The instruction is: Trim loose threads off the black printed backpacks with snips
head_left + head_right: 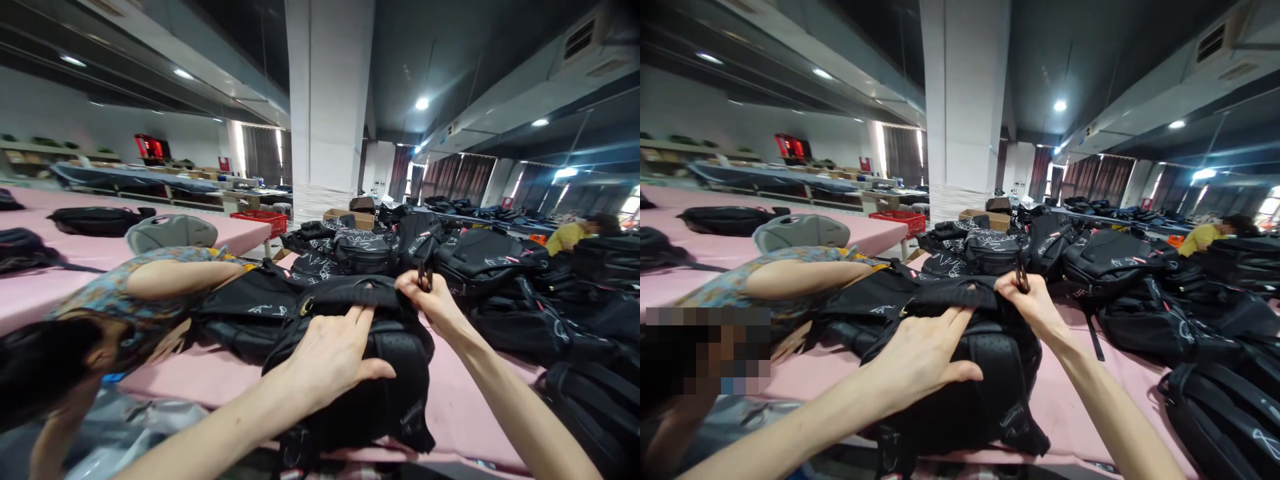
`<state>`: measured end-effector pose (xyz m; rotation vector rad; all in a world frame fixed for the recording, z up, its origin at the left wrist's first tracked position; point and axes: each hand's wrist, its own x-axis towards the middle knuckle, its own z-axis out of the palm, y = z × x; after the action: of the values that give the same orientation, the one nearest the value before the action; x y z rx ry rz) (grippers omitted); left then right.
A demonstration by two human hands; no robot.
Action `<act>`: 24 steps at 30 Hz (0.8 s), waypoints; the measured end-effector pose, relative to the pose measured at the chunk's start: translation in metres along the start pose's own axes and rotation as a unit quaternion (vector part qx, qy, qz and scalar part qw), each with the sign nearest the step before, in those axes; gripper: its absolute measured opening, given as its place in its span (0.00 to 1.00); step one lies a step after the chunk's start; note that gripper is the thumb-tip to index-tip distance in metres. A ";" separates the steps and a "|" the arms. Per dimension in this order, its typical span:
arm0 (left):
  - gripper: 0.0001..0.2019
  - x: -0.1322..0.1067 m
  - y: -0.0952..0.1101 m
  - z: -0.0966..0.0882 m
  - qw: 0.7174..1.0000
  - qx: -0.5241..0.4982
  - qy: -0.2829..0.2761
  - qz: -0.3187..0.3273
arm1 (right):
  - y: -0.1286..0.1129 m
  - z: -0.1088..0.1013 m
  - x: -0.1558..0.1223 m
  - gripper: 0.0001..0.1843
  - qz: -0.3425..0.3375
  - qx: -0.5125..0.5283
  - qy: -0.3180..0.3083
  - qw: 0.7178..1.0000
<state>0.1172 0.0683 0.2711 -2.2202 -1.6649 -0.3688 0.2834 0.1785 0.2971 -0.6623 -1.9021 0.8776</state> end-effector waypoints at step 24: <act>0.31 -0.006 0.005 -0.009 0.997 -0.053 -0.044 0.035 | -0.013 0.040 0.045 0.07 -0.137 -0.214 -0.310 0.916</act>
<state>0.1208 0.0580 0.2765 -2.3977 -1.6412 -0.3534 0.2264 0.1918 0.3168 -0.3636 -2.7301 0.5171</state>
